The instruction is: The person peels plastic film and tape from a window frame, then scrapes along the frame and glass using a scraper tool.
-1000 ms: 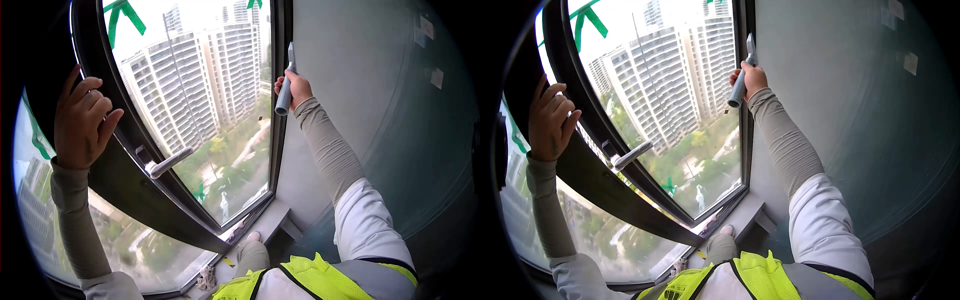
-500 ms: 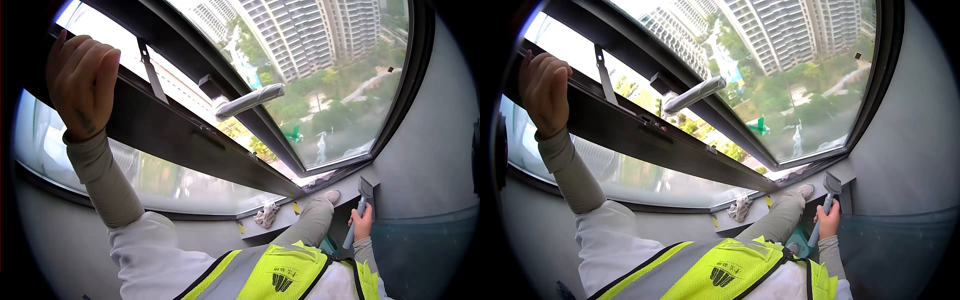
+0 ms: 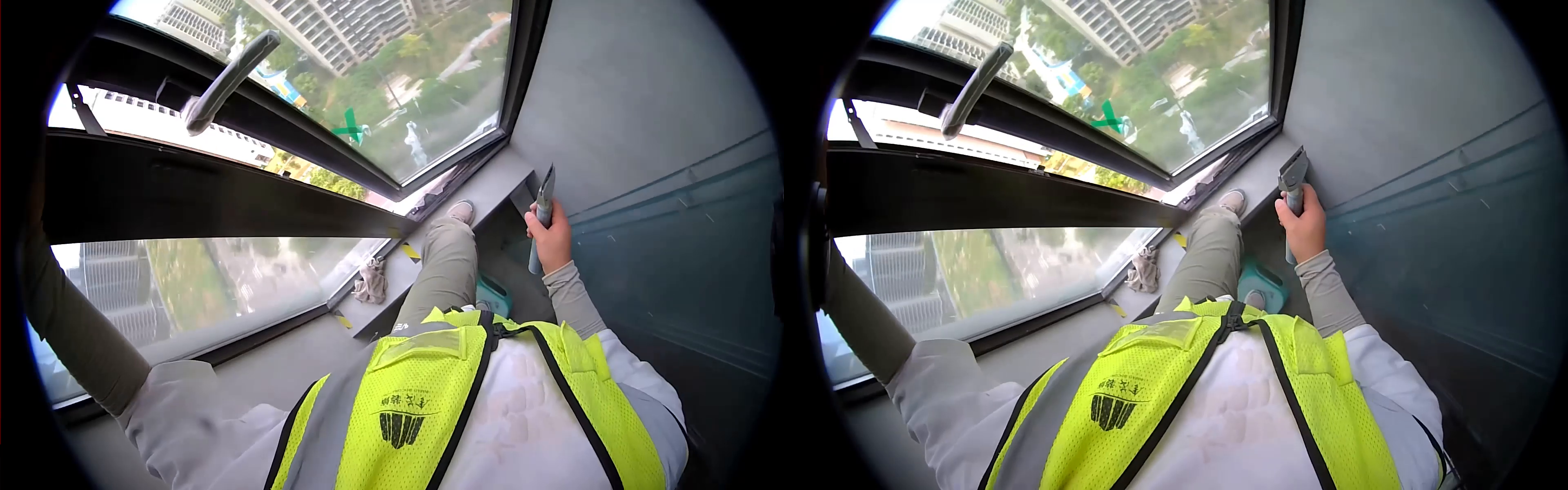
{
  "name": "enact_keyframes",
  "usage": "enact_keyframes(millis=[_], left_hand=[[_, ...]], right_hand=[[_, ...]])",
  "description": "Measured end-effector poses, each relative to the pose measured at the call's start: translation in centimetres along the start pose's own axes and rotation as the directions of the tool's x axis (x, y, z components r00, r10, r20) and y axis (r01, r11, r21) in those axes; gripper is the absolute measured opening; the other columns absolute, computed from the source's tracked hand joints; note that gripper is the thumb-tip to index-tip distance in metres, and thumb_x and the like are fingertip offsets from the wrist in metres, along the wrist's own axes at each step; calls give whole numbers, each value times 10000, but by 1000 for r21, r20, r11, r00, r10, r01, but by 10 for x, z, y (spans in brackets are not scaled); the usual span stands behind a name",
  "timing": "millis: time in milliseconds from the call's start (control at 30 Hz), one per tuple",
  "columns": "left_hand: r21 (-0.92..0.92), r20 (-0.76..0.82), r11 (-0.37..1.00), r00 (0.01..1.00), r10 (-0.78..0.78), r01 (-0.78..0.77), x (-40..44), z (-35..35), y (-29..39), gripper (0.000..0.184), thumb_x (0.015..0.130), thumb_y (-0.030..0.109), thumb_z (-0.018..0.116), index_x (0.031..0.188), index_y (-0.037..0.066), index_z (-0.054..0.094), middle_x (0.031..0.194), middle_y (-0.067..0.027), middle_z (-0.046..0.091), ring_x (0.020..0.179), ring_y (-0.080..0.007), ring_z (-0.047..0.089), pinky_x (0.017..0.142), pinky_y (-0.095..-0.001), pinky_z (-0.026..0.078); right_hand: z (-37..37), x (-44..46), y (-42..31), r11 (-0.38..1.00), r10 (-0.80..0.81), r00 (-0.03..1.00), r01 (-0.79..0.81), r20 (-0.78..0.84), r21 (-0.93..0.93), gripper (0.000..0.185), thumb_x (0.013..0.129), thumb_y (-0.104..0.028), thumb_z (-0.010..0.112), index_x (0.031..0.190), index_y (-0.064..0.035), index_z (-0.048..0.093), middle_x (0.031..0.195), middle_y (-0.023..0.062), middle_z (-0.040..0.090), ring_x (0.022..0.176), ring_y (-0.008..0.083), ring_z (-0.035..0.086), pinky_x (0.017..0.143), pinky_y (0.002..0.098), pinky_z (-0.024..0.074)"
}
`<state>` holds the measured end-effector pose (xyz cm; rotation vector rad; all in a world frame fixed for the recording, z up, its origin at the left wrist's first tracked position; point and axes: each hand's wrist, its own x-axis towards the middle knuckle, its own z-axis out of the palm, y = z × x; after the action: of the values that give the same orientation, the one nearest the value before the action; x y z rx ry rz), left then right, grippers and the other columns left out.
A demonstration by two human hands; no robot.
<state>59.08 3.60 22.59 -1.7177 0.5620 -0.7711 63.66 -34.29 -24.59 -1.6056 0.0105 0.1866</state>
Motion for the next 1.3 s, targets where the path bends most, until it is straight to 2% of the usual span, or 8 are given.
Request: enact_keyframes(millis=[67,333,633,700,767,933,1133,1300], left_hand=[[-4,-164,990,977,137,-140,12,0,0,588,869,433,500,377,111,470,398,-19,430,369,-230,379,422,-356,274],[31,-286,966,924,256,-258,16,5,-1,527,834,400,564,378,148,483,430,5,469,397,-201,432,409,-342,273],[-26,-160,988,976,146,-152,7,9,-7,560,850,421,522,361,154,475,400,23,454,374,-185,410,422,-316,285],[-148,-180,982,980,85,-113,13,-6,10,560,855,381,527,356,143,437,386,2,419,360,-198,383,423,-326,268],[-414,268,875,952,-148,252,-29,14,-7,222,909,300,442,834,98,387,839,-49,419,779,-174,395,700,-275,310],[-240,55,959,989,-138,148,-3,4,19,338,761,188,637,545,22,436,568,-113,395,587,-245,391,721,-412,377],[-429,259,884,963,-77,186,-8,-1,18,326,744,252,595,535,28,485,547,-102,459,628,-261,450,751,-426,365],[-505,306,851,952,19,145,-8,-1,14,299,719,265,621,534,61,504,533,-75,471,626,-230,464,707,-388,357]], right_hand=[[-18,-16,-12,1000,22,997,-21,-74,12,122,795,-75,600,866,-42,506,683,4,502,529,72,463,481,233,403],[-66,-65,-19,992,119,978,-109,-173,64,132,846,-110,550,943,-60,475,630,0,464,429,74,435,416,224,382],[-42,-4,-38,992,-32,990,14,-138,-129,155,827,-71,562,967,-31,509,714,10,493,532,72,460,488,231,408],[-26,26,-71,997,-79,987,79,-137,-4,173,840,-92,546,990,-16,504,719,13,494,547,78,465,497,227,408],[-7,55,-109,981,-188,972,193,-142,22,186,857,-98,516,1023,-20,487,721,9,473,573,78,456,527,230,412],[38,142,-242,763,-599,780,625,-182,165,286,897,-120,455,1145,14,402,756,27,478,639,96,479,628,263,482],[63,182,-386,801,-418,900,428,-121,418,357,922,-300,455,1116,-8,388,723,73,521,506,174,552,508,315,503],[68,213,-450,715,-228,963,268,-147,645,261,902,-245,412,1050,-30,428,725,71,500,515,168,505,520,345,508]])
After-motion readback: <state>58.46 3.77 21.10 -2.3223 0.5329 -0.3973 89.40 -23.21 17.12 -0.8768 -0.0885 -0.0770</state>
